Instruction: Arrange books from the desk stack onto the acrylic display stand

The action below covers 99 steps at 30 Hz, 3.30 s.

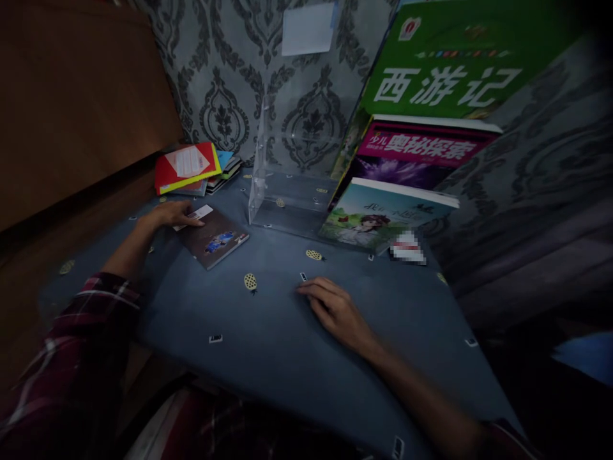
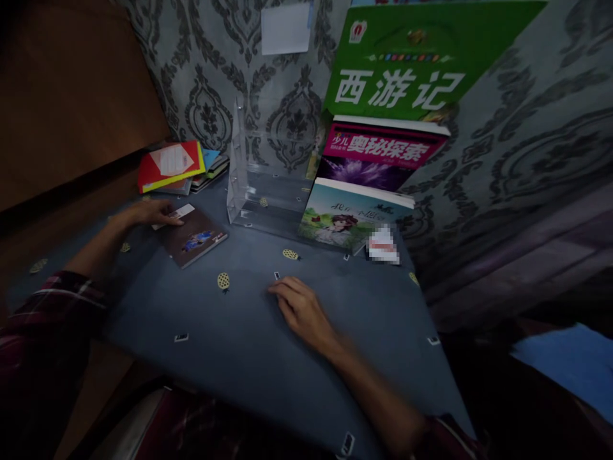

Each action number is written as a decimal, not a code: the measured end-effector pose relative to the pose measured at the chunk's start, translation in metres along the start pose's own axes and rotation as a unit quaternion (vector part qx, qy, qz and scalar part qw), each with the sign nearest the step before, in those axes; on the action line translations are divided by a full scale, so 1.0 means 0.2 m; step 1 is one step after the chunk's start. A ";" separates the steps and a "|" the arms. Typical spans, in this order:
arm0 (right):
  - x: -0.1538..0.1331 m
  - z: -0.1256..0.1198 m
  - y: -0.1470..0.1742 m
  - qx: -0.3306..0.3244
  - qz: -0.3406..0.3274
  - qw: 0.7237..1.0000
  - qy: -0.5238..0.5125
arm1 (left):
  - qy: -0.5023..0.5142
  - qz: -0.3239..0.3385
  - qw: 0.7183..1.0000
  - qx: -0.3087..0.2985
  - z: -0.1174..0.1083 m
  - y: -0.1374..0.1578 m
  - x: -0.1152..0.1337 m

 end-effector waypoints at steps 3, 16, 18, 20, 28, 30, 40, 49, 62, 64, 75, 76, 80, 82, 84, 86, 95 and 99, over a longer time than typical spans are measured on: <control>0.01 0.00 0.00 0.006 0.013 1.000 0.000 | -0.004 0.013 1.000 -0.013 0.00 0.04 0.05; 0.11 -0.01 0.03 0.019 0.142 0.988 0.060 | 0.043 0.076 0.990 -0.112 0.10 0.29 0.41; 0.13 -0.01 0.04 0.011 0.147 0.986 0.076 | 0.073 0.082 0.985 -0.131 0.11 0.33 0.48; 0.14 -0.01 0.05 0.011 0.151 0.985 0.086 | 0.108 0.081 0.979 -0.154 0.14 0.37 0.54; 0.17 -0.04 0.07 0.032 0.187 0.978 0.082 | 0.220 0.118 0.947 -0.204 0.29 0.49 0.81; 0.21 -0.07 0.08 0.040 0.201 0.974 0.096 | 0.247 0.125 0.939 -0.204 0.33 0.50 0.87; 0.27 -0.18 0.13 0.046 0.231 0.946 0.223 | -0.041 0.218 0.975 -0.016 0.26 0.68 1.23; 0.15 -0.02 -0.04 -0.075 0.133 0.970 0.192 | -0.035 0.406 0.904 0.129 0.56 0.75 1.51; 0.17 -0.06 0.01 -0.069 0.174 0.953 0.237 | 0.076 0.311 0.947 0.040 0.36 0.53 1.24; 0.16 -0.06 0.00 -0.070 0.170 0.952 0.245 | 0.152 0.308 0.939 0.021 0.32 0.46 1.18; -0.10 0.21 -0.24 -0.190 0.000 0.971 0.146 | 0.292 0.331 0.897 0.016 0.37 0.37 1.10; -0.11 0.22 -0.24 -0.190 0.000 0.971 0.143 | 0.291 0.329 0.898 0.016 0.37 0.38 1.09; -0.14 0.20 -0.21 -0.196 -0.017 0.972 0.128 | 0.269 0.334 0.903 0.025 0.37 0.38 1.09; -0.17 0.18 -0.18 -0.201 -0.031 0.972 0.116 | 0.258 0.334 0.906 0.025 0.36 0.39 1.10; -0.19 0.17 -0.16 -0.206 -0.037 0.972 0.104 | 0.250 0.330 0.910 0.022 0.36 0.40 1.10; -0.20 0.16 -0.15 -0.212 -0.037 0.972 0.097 | 0.244 0.325 0.913 0.023 0.35 0.40 1.10; 0.00 0.04 -0.05 -0.167 0.043 0.972 0.157 | 0.202 0.328 0.922 0.026 0.36 0.41 1.11; 0.12 -0.06 0.02 -0.122 0.108 0.962 0.218 | 0.197 0.325 0.925 0.027 0.35 0.42 1.11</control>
Point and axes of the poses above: each hand's wrist, its own y-axis away from the middle knuckle, its own z-axis out of the palm, x = y × z, the point moved 5 cm from there along -y, towards the middle knuckle, and after that the axes turned 2 degrees about y, right-handed, at the moved point
